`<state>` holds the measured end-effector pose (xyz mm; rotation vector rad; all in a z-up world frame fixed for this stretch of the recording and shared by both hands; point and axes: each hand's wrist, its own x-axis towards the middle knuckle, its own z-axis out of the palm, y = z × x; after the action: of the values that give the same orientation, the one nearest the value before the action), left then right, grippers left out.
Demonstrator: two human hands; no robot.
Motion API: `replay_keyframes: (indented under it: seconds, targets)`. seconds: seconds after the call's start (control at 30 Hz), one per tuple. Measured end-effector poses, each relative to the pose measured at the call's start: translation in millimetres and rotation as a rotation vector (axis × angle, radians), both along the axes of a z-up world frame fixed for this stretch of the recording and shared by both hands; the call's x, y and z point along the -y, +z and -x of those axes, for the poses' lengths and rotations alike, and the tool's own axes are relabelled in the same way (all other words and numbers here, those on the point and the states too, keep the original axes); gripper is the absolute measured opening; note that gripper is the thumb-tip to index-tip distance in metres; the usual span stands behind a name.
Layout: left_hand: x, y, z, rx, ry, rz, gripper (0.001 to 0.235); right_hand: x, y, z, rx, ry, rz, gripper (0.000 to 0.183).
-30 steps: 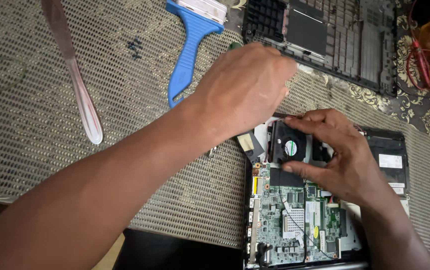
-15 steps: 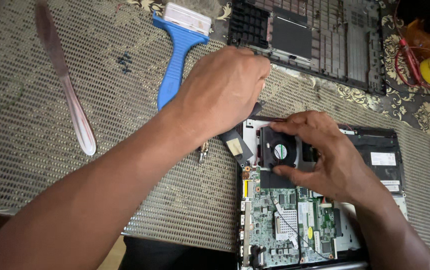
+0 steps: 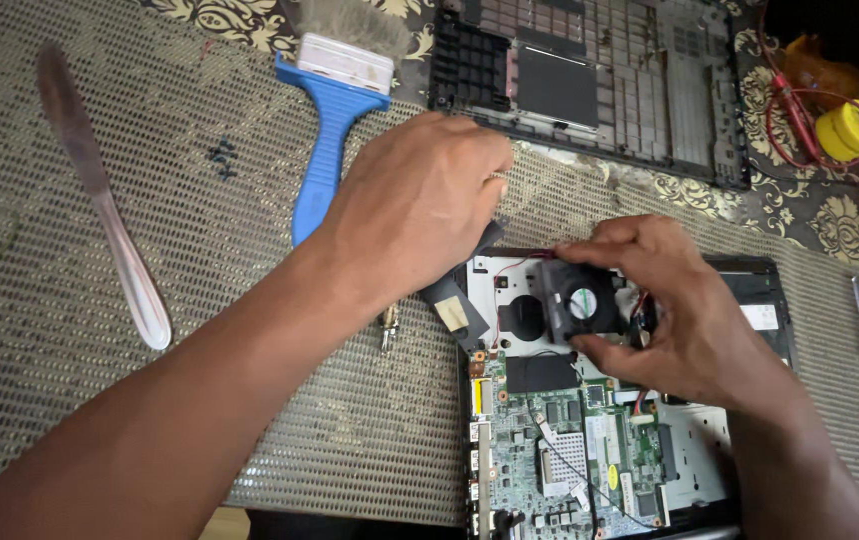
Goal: The person removes a laptop cooling fan from the motherboard, detaches the fan from its frame, and then reassembles the fan and frame before placing it back onto the motherboard.
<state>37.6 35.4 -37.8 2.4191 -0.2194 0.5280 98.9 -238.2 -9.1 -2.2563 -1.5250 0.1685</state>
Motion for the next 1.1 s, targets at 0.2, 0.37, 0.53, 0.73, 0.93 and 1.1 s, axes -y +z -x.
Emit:
replay_keyframes:
  seconds: [0.2, 0.37, 0.53, 0.73, 0.93, 1.1]
  targets:
    - [-1, -2, -1, 0.011, 0.000, -0.016, 0.022, -22, 13, 14, -0.246, 0.013, 0.120, 0.073]
    - [1, 12, 1, -0.184, 0.037, -0.035, 0.020, -17, 7, 21, -0.116, -0.054, -0.018, 0.073]
    - [0, 7, 0, -0.122, 0.017, -0.023, 0.017, -18, -5, 30, 0.146, -0.135, -0.080, 0.085]
    - [-1, 4, 2, -0.030, 0.030, 0.001, 0.019, -17, -6, 31, 0.041, -0.285, 0.070, 0.082]
    - [-1, 3, 2, -0.059, 0.038, -0.017, 0.019, -22, 0, 29, -0.132, -0.131, 0.010, 0.076]
    - [-1, 3, 2, -0.045, 0.021, -0.015, 0.019, -19, -3, 22, -0.133, -0.051, 0.012, 0.082]
